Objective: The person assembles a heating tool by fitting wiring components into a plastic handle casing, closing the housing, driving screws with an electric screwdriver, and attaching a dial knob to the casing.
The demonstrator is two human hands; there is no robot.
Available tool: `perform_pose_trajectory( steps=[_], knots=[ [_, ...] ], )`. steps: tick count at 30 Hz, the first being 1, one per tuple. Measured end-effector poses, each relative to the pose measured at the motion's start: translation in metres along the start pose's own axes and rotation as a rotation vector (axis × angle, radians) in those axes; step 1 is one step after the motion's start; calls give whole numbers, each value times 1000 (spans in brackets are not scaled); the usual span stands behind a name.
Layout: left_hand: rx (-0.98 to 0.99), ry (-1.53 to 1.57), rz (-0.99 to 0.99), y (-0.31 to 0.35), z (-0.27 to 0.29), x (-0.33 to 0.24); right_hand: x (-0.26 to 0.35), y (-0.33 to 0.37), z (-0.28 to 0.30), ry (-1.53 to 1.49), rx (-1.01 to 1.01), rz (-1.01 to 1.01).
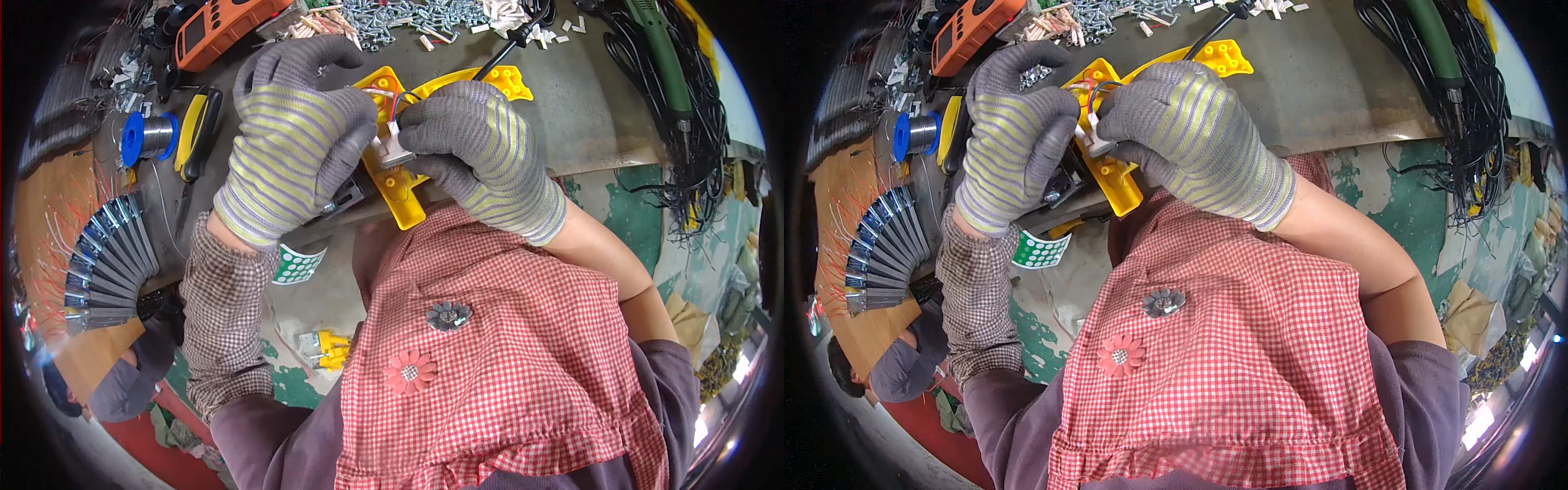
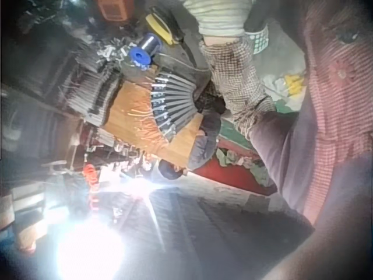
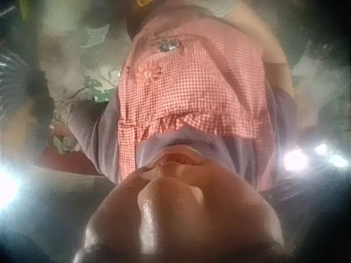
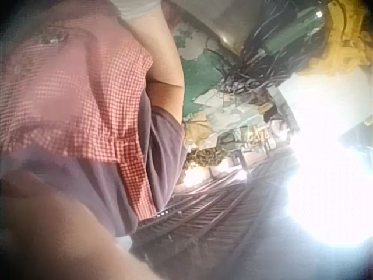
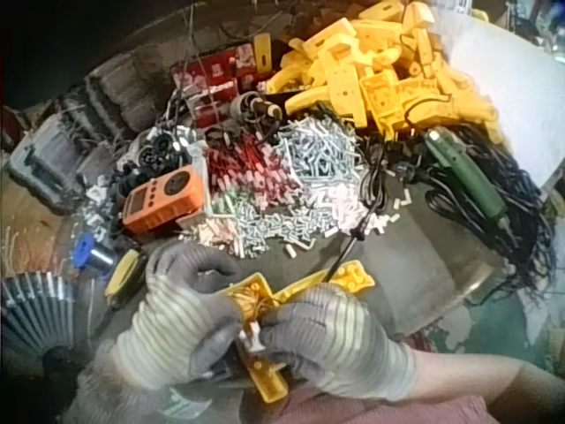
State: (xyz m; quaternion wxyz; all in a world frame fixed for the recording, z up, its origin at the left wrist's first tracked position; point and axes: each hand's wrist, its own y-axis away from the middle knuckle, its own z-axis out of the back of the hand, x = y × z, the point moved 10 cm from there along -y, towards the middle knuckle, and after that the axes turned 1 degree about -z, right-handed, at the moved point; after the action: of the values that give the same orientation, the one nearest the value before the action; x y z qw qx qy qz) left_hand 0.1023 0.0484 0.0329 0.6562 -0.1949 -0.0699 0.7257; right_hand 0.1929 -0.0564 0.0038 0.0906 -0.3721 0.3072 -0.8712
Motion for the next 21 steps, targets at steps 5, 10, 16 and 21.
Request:
perform_pose_trajectory(
  steps=[5, 10, 16, 21],
  knots=[
    [36, 15, -56, 2, -6, -24, 0, -1, -1, -45, 34, -1],
    [-20, -80, -8, 5, 0, -27, 6, -7, 6, -43, 15, 13],
    [-527, 395, 509, 67, 34, 11, 4, -12, 15, -143, 88, -52],
    [-190, 209, 387, 64, 25, -2, 22, -34, 17, 128, 256, 50]
  ],
)
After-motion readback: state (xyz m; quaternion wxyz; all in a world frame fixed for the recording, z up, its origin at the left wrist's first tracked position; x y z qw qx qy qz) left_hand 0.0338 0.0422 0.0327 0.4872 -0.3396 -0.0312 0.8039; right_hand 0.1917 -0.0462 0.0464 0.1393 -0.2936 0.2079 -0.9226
